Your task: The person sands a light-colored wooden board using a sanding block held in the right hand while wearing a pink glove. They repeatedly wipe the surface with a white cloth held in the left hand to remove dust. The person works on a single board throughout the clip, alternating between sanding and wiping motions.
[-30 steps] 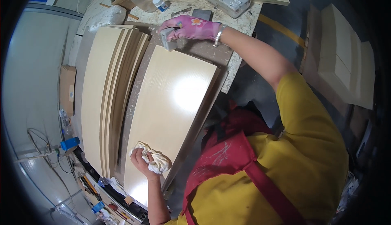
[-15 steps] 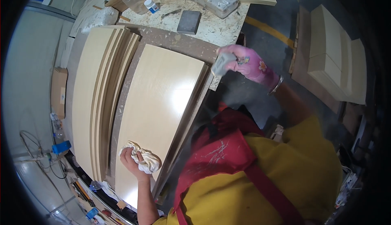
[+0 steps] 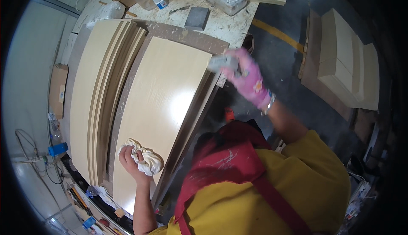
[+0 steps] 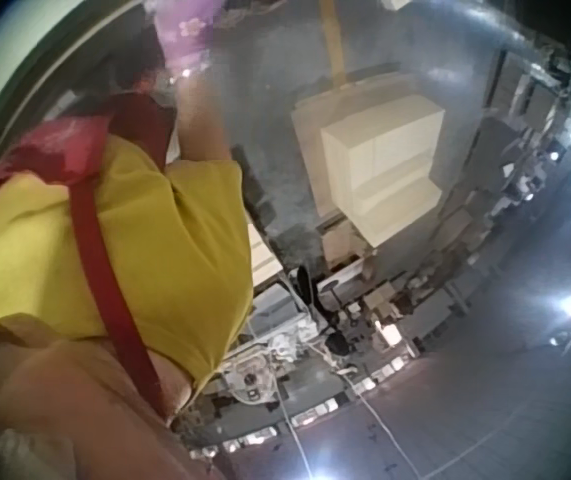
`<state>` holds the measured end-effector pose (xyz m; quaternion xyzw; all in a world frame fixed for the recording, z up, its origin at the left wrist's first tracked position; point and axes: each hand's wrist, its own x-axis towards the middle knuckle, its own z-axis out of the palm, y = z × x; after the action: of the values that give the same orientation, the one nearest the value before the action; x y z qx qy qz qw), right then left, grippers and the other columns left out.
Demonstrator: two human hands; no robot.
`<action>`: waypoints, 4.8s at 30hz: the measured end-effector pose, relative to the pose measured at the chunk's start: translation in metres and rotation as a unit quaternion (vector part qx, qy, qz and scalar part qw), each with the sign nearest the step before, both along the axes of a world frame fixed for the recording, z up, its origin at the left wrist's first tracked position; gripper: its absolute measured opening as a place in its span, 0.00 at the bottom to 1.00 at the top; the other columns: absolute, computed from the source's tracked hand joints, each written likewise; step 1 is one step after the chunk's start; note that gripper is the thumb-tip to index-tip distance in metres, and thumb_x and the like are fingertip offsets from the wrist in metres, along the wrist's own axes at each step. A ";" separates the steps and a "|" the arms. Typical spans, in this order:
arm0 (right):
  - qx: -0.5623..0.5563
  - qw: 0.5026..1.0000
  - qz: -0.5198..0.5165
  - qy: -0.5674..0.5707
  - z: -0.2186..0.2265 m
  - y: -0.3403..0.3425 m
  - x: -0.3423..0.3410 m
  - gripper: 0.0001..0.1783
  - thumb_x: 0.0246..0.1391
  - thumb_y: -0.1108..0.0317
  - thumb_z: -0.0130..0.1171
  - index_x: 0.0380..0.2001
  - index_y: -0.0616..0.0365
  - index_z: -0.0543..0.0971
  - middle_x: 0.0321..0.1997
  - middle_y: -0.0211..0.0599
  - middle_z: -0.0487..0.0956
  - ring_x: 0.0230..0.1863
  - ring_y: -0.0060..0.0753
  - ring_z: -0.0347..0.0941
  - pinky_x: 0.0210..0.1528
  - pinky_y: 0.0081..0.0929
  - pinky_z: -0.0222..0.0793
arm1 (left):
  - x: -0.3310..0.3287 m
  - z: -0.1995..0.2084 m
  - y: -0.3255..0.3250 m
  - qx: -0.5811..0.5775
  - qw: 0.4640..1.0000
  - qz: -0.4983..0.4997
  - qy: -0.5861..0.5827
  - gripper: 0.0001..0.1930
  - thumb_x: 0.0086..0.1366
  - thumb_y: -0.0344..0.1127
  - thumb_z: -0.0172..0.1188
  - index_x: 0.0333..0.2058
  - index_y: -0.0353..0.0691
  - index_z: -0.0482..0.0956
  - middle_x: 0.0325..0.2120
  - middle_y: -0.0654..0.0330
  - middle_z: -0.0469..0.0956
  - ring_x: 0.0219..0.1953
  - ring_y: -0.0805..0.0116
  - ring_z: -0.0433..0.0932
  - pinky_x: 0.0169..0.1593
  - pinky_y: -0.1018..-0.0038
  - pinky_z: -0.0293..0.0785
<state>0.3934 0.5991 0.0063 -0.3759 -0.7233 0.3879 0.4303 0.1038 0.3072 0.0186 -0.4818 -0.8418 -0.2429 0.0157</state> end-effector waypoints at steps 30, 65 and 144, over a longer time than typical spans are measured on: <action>0.057 0.992 0.107 -0.021 -0.011 -0.275 -0.099 0.24 0.54 0.56 0.58 0.48 0.59 0.70 0.46 0.48 0.71 0.43 0.50 0.74 0.44 0.38 0.71 | -0.133 -0.005 -0.268 -0.083 0.989 -0.118 0.032 0.27 0.54 0.44 0.60 0.52 0.39 0.69 0.56 0.48 0.61 0.60 0.47 0.58 0.62 0.55 0.51; 0.053 0.993 -0.104 -0.006 0.003 -0.393 -0.158 0.18 0.54 0.60 0.57 0.41 0.62 0.71 0.34 0.48 0.77 0.36 0.46 0.76 0.40 0.36 0.72 | -0.177 0.031 -0.300 -0.071 0.899 -0.338 0.268 0.17 0.47 0.29 0.61 0.39 0.49 0.79 0.49 0.61 0.70 0.54 0.55 0.67 0.54 0.56 0.60; 0.342 0.532 0.774 -0.021 0.012 -0.538 -0.505 0.20 0.57 0.59 0.54 0.51 0.53 0.70 0.36 0.43 0.79 0.32 0.45 0.78 0.35 0.37 0.75 | -0.041 -0.010 -0.269 0.074 0.996 0.035 0.030 0.23 0.47 0.45 0.66 0.44 0.54 0.76 0.49 0.60 0.69 0.53 0.57 0.66 0.50 0.60 0.61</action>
<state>-0.1117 0.0607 0.0185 0.4990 -0.8176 0.2842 0.0421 0.0625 0.0385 0.0090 -0.4568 -0.8369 -0.2893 0.0856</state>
